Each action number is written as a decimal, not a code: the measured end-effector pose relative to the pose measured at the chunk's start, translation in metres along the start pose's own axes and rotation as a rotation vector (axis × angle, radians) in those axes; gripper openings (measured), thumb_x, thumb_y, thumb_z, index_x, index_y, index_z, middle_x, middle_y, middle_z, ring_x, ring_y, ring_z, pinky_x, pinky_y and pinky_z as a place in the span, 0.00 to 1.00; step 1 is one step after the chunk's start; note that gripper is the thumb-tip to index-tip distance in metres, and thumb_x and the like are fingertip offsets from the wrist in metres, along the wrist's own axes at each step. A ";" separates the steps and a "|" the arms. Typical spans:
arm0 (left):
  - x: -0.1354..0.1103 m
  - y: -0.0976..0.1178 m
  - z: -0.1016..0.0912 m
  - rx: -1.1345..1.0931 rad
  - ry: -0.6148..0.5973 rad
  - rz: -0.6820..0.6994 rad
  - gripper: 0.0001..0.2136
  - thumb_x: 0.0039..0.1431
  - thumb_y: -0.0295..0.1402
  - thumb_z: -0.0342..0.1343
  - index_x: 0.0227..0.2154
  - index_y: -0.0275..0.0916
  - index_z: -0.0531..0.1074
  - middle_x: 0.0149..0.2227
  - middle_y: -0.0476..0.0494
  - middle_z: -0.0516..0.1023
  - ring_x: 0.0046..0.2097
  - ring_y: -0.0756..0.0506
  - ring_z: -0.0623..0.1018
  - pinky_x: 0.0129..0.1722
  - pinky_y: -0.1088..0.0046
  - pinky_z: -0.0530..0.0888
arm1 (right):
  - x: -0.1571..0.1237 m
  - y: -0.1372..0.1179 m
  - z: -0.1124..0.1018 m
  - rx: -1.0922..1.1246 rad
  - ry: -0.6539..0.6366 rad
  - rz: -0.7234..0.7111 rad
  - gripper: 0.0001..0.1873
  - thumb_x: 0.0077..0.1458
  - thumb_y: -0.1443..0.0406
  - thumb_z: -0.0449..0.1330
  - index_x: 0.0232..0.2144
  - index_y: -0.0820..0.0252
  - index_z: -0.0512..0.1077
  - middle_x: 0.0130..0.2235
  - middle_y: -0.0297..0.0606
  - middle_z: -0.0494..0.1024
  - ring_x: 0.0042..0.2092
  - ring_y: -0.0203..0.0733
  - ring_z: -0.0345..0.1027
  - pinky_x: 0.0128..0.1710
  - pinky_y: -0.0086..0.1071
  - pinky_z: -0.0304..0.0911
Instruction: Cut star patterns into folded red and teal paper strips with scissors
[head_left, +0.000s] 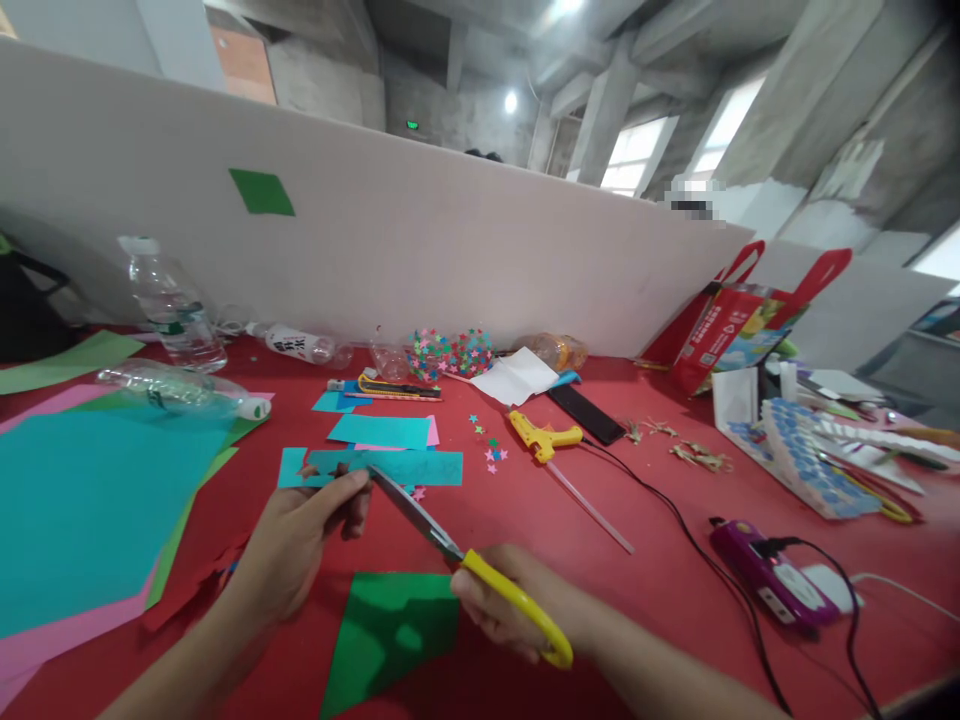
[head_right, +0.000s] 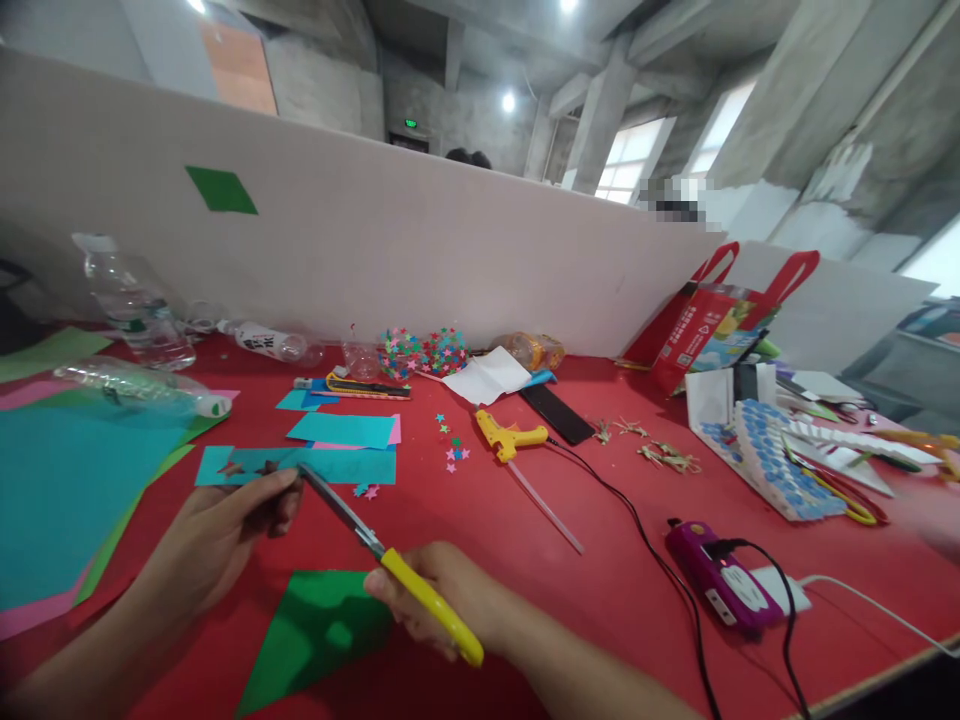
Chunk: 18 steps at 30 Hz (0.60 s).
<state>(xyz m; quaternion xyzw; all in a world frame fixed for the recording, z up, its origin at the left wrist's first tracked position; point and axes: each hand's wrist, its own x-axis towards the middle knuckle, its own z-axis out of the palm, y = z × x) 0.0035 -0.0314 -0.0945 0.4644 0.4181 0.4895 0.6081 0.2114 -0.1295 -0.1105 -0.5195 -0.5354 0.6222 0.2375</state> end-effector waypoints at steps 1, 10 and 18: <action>0.001 0.000 -0.001 0.000 -0.010 0.005 0.12 0.45 0.38 0.64 0.16 0.37 0.71 0.18 0.50 0.71 0.21 0.51 0.69 0.18 0.77 0.66 | 0.000 0.000 -0.001 -0.003 -0.003 -0.007 0.26 0.57 0.46 0.51 0.19 0.59 0.59 0.14 0.23 0.56 0.12 0.26 0.50 0.08 0.20 0.49; 0.009 -0.004 -0.014 0.077 -0.109 0.158 0.07 0.54 0.35 0.60 0.24 0.38 0.72 0.20 0.51 0.71 0.23 0.50 0.70 0.22 0.75 0.68 | -0.004 0.004 -0.004 0.030 -0.019 -0.089 0.26 0.57 0.45 0.51 0.20 0.59 0.60 0.13 0.23 0.56 0.12 0.26 0.49 0.08 0.19 0.45; -0.006 0.000 0.002 0.045 -0.094 0.173 0.06 0.56 0.33 0.57 0.25 0.39 0.70 0.20 0.53 0.69 0.24 0.51 0.69 0.23 0.75 0.67 | -0.001 0.012 -0.003 0.016 -0.046 -0.135 0.31 0.55 0.40 0.48 0.20 0.61 0.62 0.12 0.23 0.57 0.11 0.26 0.50 0.10 0.19 0.45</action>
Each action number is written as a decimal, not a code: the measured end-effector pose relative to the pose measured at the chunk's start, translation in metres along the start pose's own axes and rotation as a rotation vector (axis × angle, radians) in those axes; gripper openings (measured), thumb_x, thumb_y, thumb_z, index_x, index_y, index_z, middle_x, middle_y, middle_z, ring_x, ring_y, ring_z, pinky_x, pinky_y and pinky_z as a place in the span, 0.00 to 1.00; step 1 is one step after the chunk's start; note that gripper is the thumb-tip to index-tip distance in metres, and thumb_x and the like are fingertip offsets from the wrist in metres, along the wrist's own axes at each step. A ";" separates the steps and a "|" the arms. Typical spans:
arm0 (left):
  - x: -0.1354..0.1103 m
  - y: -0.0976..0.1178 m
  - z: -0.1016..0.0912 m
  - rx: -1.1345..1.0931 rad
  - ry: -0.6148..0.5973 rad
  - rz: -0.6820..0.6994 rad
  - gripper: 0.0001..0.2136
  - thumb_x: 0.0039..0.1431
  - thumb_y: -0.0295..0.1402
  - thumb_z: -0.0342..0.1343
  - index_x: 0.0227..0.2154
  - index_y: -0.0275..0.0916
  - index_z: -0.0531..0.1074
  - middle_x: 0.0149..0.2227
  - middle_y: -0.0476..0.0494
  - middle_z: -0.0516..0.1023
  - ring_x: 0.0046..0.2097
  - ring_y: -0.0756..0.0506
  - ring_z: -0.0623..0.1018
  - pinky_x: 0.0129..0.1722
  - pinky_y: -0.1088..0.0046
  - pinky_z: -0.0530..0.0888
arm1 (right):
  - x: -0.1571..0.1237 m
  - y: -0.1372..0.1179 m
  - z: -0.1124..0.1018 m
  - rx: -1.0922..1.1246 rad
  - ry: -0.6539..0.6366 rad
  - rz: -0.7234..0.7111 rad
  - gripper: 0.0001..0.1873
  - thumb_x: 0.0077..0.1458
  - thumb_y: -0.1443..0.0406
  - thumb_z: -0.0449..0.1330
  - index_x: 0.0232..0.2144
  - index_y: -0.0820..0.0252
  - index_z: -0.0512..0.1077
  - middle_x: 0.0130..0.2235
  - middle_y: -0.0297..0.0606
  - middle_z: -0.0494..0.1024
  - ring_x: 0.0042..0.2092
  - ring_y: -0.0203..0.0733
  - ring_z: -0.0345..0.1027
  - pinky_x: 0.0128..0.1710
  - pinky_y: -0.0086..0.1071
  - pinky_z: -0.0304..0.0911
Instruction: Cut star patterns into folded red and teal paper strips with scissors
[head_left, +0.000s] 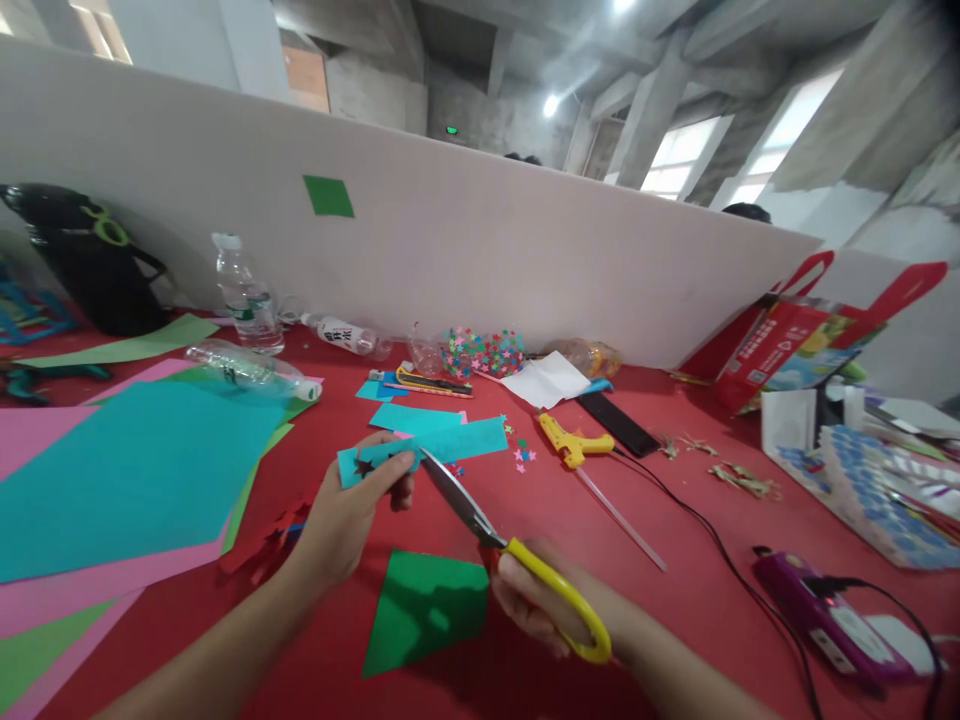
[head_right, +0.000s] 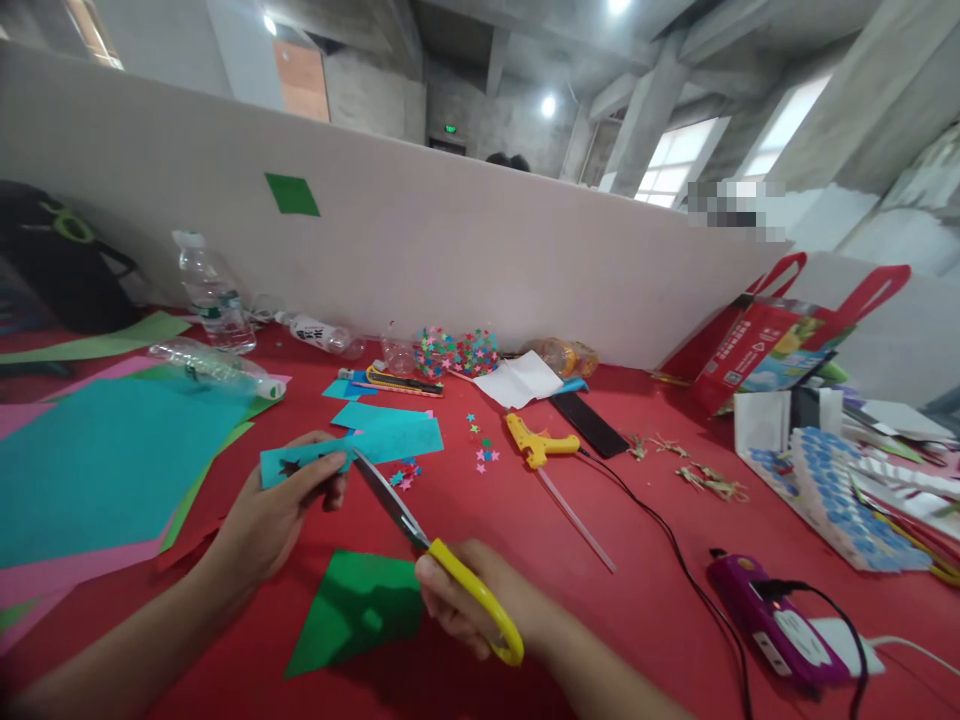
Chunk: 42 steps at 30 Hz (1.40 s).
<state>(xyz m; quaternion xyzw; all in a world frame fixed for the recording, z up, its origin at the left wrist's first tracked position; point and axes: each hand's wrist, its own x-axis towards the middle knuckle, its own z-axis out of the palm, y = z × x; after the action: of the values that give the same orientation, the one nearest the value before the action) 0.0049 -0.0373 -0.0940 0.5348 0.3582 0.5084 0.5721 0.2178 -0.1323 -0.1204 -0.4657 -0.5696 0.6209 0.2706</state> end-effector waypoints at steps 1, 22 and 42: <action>0.000 0.001 0.000 0.007 -0.004 -0.003 0.07 0.57 0.33 0.57 0.25 0.39 0.70 0.20 0.53 0.69 0.24 0.51 0.69 0.24 0.75 0.67 | 0.000 0.000 0.000 -0.008 0.003 0.003 0.32 0.55 0.40 0.48 0.19 0.61 0.62 0.12 0.24 0.57 0.11 0.26 0.50 0.10 0.19 0.44; -0.017 -0.001 0.018 0.175 0.145 0.150 0.11 0.60 0.36 0.53 0.23 0.40 0.65 0.20 0.54 0.68 0.26 0.51 0.69 0.29 0.76 0.67 | 0.004 0.018 0.026 0.125 0.103 0.170 0.32 0.53 0.38 0.47 0.23 0.61 0.65 0.11 0.22 0.56 0.12 0.28 0.52 0.13 0.22 0.48; -0.013 0.004 0.012 0.087 0.112 0.114 0.09 0.56 0.33 0.55 0.21 0.40 0.66 0.19 0.54 0.66 0.23 0.52 0.66 0.24 0.76 0.65 | 0.001 0.003 0.016 -0.009 0.073 0.082 0.30 0.54 0.39 0.48 0.23 0.60 0.63 0.13 0.23 0.55 0.13 0.27 0.49 0.12 0.22 0.47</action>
<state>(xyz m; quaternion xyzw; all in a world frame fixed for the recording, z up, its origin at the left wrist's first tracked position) 0.0128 -0.0531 -0.0898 0.5493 0.3802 0.5533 0.4976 0.2038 -0.1397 -0.1251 -0.5120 -0.5427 0.6115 0.2635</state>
